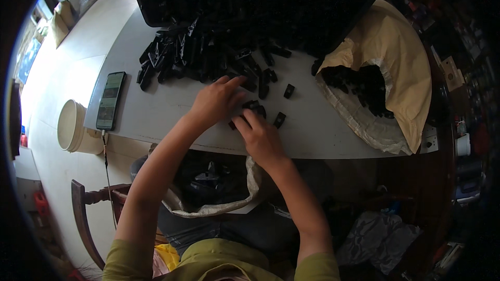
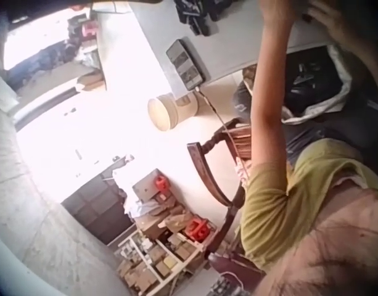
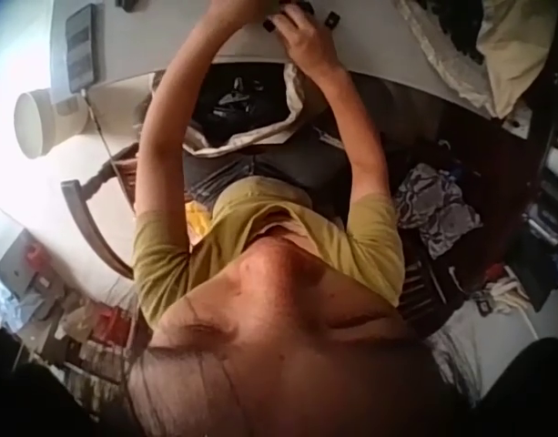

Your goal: Inspecting and sorting numerous small black plastic components into a collection bag.

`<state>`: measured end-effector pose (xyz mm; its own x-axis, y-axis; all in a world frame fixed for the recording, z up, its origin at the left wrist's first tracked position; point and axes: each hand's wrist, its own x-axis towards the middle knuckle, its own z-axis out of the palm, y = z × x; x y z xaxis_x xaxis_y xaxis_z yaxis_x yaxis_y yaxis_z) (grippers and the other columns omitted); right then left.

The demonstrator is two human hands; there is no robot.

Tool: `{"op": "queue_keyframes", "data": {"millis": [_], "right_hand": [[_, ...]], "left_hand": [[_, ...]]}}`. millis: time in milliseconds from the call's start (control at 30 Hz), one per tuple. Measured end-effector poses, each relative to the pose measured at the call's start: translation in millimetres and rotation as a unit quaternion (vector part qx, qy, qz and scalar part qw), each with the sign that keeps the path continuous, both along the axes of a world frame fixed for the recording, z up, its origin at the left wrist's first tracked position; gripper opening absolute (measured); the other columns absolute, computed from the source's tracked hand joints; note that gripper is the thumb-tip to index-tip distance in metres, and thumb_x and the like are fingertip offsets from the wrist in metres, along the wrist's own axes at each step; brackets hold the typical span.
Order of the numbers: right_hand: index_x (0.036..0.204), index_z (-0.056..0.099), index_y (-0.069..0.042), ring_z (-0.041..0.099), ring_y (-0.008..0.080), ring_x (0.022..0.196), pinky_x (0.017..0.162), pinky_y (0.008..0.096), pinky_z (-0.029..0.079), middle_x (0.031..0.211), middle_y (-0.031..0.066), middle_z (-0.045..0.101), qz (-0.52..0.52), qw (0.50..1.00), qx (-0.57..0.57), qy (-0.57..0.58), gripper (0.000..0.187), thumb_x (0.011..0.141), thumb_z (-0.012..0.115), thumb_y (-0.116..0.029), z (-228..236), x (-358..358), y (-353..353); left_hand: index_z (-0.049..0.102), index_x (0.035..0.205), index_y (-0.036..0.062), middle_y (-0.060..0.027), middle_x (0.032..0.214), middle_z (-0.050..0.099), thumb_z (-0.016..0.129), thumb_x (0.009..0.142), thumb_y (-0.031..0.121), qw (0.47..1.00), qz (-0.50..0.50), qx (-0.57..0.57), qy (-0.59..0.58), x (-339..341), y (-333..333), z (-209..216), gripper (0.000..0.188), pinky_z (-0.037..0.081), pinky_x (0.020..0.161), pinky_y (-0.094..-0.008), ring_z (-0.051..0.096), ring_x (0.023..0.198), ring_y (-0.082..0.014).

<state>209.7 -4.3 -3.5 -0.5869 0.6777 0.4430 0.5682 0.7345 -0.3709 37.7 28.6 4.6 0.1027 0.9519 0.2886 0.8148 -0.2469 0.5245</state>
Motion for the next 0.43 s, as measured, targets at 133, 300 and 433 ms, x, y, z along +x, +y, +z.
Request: {"op": "queue_keyframes", "data": {"millis": [133,300,433], "right_hand": [[0.115,0.057,-0.003,0.066,0.0236,0.084,0.065,0.0318,0.053,0.11,0.0102,0.058,-0.035,0.985,-0.074,0.154,0.027,0.088,0.061,-0.003,1,15,-7],[0.122,0.051,0.0,0.065,0.0162,0.078,0.059,0.0245,0.049,0.107,0.0114,0.062,-0.057,0.797,-0.393,0.456,0.028,0.099,0.05,-0.015,-1,22,-15],[0.138,0.043,-0.006,0.065,0.0197,0.083,0.063,0.0252,0.051,0.109,0.014,0.061,0.039,0.607,-0.541,0.581,0.042,0.1,0.046,-0.025,7,26,-15]], "left_hand": [[0.057,0.108,0.0111,-0.0105,0.096,0.06,0.063,0.086,0.027,0.998,0.032,-0.019,0.058,2,-13,9,0.028,0.052,0.065,-0.0427,0.064,0.08,-0.0343],[0.056,0.102,0.0075,-0.0136,0.095,0.057,0.065,0.083,0.017,1.0,0.0,0.008,0.01,-23,-40,4,0.023,0.048,0.074,-0.0443,0.059,0.092,-0.0358],[0.057,0.104,0.0079,-0.016,0.103,0.058,0.065,0.082,0.012,0.991,-0.111,-0.048,-0.062,-36,-62,8,0.024,0.046,0.088,-0.0402,0.055,0.105,-0.0354]]}}
